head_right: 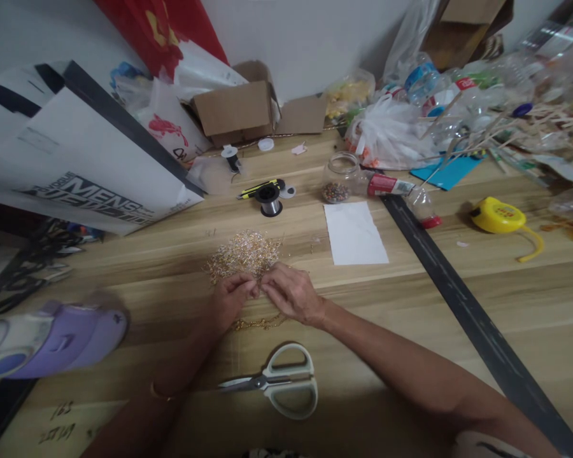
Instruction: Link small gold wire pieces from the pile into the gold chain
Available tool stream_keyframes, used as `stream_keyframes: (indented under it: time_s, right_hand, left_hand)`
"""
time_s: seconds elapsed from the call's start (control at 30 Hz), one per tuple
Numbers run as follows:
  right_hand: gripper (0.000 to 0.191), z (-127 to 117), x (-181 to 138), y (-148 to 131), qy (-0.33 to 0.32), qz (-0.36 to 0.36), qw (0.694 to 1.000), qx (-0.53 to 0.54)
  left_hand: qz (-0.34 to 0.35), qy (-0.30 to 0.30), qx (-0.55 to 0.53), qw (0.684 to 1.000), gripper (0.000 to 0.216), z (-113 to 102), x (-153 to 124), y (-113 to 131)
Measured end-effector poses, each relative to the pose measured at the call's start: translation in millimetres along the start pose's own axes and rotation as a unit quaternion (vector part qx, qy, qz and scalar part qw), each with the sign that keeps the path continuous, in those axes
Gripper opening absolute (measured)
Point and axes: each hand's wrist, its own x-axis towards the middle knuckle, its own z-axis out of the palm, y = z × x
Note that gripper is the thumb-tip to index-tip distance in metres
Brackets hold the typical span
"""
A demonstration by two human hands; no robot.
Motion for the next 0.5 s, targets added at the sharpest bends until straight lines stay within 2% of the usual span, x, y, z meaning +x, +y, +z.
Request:
stream_keyframes:
  time_s: [0.5]
  right_hand:
    - [0.007,-1.0,0.3,-0.9,-0.016,0.001,1.000,-0.003]
  left_hand:
    - [0.000,0.000,-0.011,1.000,0.018,-1.5,0.7,-3.9]
